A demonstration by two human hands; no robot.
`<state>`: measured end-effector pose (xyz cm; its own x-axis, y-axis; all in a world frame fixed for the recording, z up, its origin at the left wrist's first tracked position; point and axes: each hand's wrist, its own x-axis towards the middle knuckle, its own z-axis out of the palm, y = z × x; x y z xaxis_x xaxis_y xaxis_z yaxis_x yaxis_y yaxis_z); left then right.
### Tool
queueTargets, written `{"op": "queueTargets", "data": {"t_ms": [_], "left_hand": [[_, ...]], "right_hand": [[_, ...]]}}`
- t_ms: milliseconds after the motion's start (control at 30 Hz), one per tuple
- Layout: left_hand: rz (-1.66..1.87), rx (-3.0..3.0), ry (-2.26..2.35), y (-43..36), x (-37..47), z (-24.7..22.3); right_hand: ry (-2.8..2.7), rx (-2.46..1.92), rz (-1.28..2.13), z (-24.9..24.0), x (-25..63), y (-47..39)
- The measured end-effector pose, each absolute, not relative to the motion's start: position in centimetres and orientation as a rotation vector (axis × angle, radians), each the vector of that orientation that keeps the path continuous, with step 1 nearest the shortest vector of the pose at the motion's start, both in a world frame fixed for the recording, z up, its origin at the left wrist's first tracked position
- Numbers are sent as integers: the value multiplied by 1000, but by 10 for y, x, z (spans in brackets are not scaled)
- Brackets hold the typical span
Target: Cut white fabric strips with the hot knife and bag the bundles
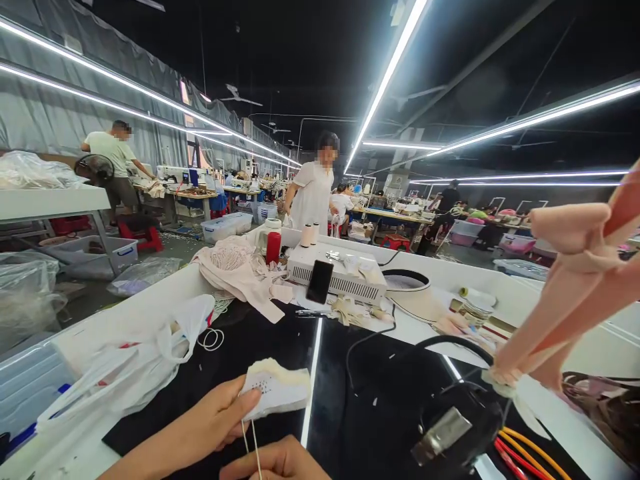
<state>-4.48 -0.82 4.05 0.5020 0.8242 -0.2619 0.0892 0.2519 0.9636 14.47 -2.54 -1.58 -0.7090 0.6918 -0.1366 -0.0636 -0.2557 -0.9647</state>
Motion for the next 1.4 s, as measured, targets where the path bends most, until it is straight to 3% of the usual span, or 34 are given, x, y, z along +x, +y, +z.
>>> {"op": "queueTargets", "data": {"t_ms": [133, 367, 633, 1067, 1233, 1400], "left_hand": [[679, 1340, 959, -13, -46, 37], [591, 1467, 1048, -22, -33, 33], [568, 1479, 976, -31, -40, 40], [551, 1381, 1014, -47, -31, 47], [656, 1074, 797, -39, -36, 19], [781, 752, 888, -33, -36, -9]], "right_hand": [[-1508, -906, 1802, -23, 145, -21], [-1369, -760, 1659, -24, 131, -19], [-1259, -553, 1785, -18, 133, -18], [-912, -626, 1991, -58, 122, -22], [-819, -660, 1961, -61, 129, -19], [-714, -794, 1817, -48, 136, -23]]}}
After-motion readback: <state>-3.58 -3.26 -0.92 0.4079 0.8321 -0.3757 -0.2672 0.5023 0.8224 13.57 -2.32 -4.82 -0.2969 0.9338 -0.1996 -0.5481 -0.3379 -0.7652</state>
